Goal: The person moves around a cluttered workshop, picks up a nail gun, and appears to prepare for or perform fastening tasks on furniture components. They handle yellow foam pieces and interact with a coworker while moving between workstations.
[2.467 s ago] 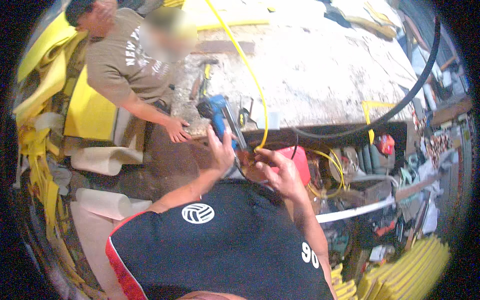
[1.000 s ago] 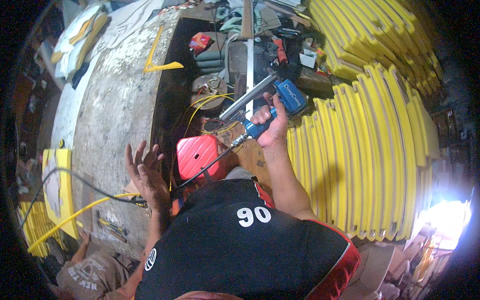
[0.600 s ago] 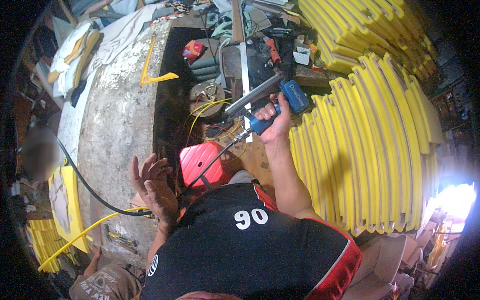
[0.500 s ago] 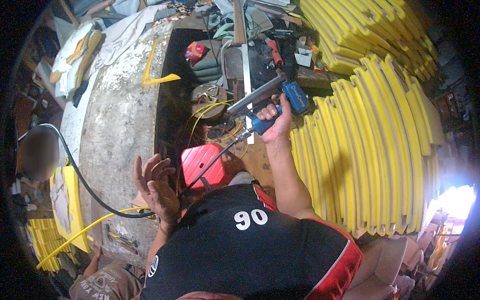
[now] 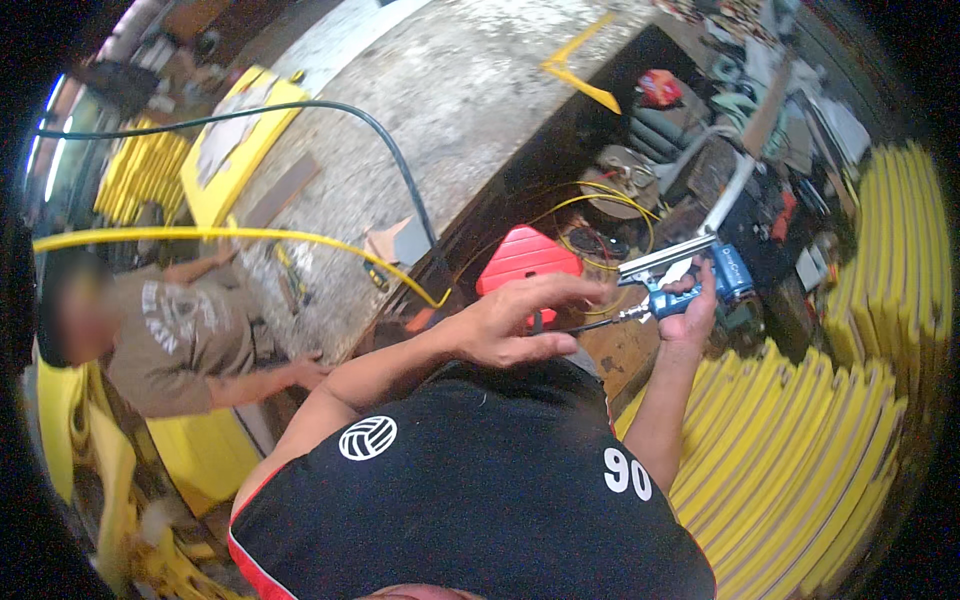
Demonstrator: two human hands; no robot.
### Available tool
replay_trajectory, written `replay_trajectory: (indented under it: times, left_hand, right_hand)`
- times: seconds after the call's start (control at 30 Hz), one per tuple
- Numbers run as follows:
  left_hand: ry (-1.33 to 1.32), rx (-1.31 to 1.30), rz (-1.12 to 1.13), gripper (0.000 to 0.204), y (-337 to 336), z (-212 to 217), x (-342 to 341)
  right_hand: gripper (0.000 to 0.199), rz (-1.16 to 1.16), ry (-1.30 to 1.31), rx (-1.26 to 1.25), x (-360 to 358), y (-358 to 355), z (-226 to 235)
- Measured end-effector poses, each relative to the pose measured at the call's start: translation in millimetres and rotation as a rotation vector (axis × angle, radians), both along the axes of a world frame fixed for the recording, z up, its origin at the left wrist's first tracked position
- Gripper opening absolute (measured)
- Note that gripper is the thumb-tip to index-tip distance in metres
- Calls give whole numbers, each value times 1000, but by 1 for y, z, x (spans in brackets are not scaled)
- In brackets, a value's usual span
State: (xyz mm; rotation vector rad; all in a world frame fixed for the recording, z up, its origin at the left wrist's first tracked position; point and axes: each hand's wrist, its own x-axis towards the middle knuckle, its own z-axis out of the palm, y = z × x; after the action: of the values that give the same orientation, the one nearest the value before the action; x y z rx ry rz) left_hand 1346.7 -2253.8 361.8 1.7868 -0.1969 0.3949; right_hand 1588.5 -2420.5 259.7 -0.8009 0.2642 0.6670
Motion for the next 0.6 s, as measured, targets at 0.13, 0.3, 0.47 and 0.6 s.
replay_trajectory:
  times: [0.13, 0.3, 0.47, 0.6]
  left_hand:
    - [166, -8, 66, 54, 10, 1, -38]
    - [418, -108, 310, 52, 29, -1, -124]
    - [808, 150, 650, 48, 15, -25, -226]
    - [966, 257, 960, 51, 1, -50, -283]
  right_hand:
    - [34, 152, 134, -22, -32, 60, -38]
    - [31, 580, -28, 5, -117, 110, -36]
    - [33, 1190, -620, 170, -177, 134, -10]
    - [44, 1573, -879, 46, -234, 164, 2]
